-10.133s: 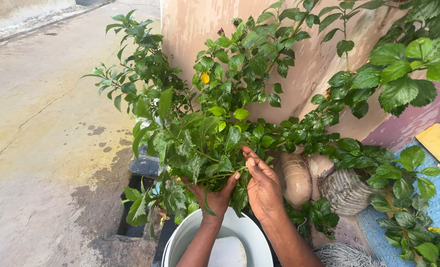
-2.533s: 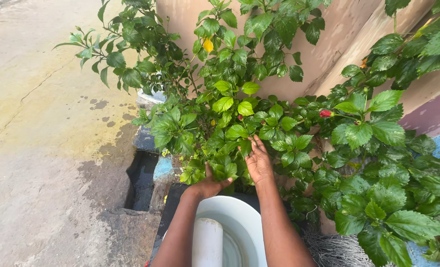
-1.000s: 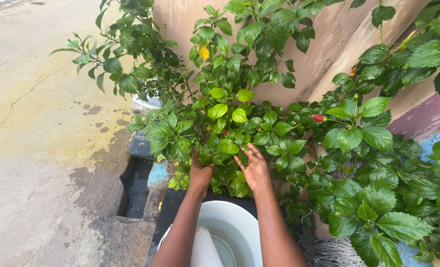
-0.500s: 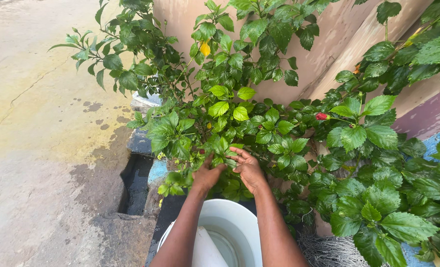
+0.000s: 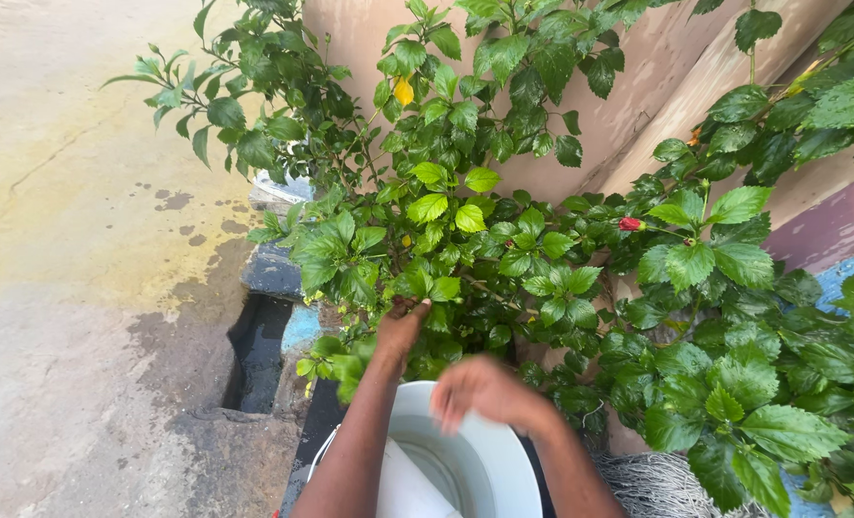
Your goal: The person cleans leaves of a plant by rinsing them with water from a cup and wiping them by hand.
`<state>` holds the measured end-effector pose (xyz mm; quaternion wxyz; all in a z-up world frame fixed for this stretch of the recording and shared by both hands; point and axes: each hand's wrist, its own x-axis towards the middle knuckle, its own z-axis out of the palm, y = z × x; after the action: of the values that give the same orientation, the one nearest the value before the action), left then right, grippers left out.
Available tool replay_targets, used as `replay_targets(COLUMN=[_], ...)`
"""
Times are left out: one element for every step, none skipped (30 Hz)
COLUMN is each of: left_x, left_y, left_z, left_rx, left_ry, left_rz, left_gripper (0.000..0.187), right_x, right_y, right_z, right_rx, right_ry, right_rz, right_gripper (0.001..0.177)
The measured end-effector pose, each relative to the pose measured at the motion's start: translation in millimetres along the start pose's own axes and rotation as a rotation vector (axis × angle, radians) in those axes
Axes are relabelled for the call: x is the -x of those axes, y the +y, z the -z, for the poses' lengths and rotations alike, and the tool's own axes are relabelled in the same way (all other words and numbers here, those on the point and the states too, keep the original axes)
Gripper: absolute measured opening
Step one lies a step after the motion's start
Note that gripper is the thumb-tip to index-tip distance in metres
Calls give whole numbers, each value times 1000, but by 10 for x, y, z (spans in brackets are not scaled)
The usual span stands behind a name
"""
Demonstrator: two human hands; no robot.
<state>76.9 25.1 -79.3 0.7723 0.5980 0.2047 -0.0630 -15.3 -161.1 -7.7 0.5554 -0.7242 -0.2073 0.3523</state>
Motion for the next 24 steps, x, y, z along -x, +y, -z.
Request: replay_targets(left_x=[-34,-79,-121,-160,-198,-252,-290,-308,-327,-317,-287,-249,-210,-172,-142,-111,-83,-73,-55,-51,-60,-60,-67,-77], left_y=[-34,-62,-100,-149,-203,-237,-279,-322,-332,-340,-331,-300,-260,-220,-182,-162,-151,-123,-114,-102,-88,-102,-116,-122], left_z=[-12,-20,-25,-29,-35,-41,-59,-78,-86,-79,-78,-80,-62,-67,-82,-78,-86,-82,-73,-76,-77,-79,-81,-73], left_rx=[4,21,38,39,11,-18,-18,11,39,39,16,-7,-7,26,59,59,93,125,122,116,109,111,99,84], left_ry=[-2,-16,-30,-31,-35,-38,-40,-65,-91,-89,-94,-104,-106,-114,-121,-120,-145,-170,-168,-167,-165,-164,-161,-158], left_rz=[2,-28,-58,-59,-45,-35,-39,-106,-173,-171,-146,-123,-122,-61,0,4,1,-7,-8,-7,-6,-4,-1,0], left_gripper=[56,53,50,50,50,51,51,54,58,58,57,57,57,58,60,60,59,59,59,61,63,63,64,66], right_x=[50,-1,-64,-144,-196,-234,-272,-301,-308,-275,-237,-147,-70,5,70,-9,-132,-252,-367,-439,-522,-620,-676,-717], right_y=[160,347,564,787,989,1139,1239,1275,1235,1135,969,728,447,183,-76,-314,-504,-634,-706,-723,-692,-611,-502,-380], right_z=[-35,-125,-250,-373,-451,-456,-458,-451,-401,-327,-228,-31,148,230,294,326,330,313,304,331,376,418,463,483], right_rx=[-37,166,370,687,1003,1006,1051,1095,1098,657,208,-131,-463,-644,-811,-923,-1035,-1037,-639,-223,-219,-104,14,12], right_ry=[-259,-297,-334,-288,-237,-234,-300,-370,-369,-264,-150,-86,-21,-54,-84,-50,-14,-16,234,466,463,662,861,860], right_rz=[-146,-222,-298,-245,-186,-184,-245,-306,-304,-497,-664,-522,-370,-21,335,317,297,300,111,-69,-65,27,117,116], right_gripper=[30,32,35,29,29,29,32,39,39,29,22,17,17,15,20,18,17,17,10,15,15,15,18,18])
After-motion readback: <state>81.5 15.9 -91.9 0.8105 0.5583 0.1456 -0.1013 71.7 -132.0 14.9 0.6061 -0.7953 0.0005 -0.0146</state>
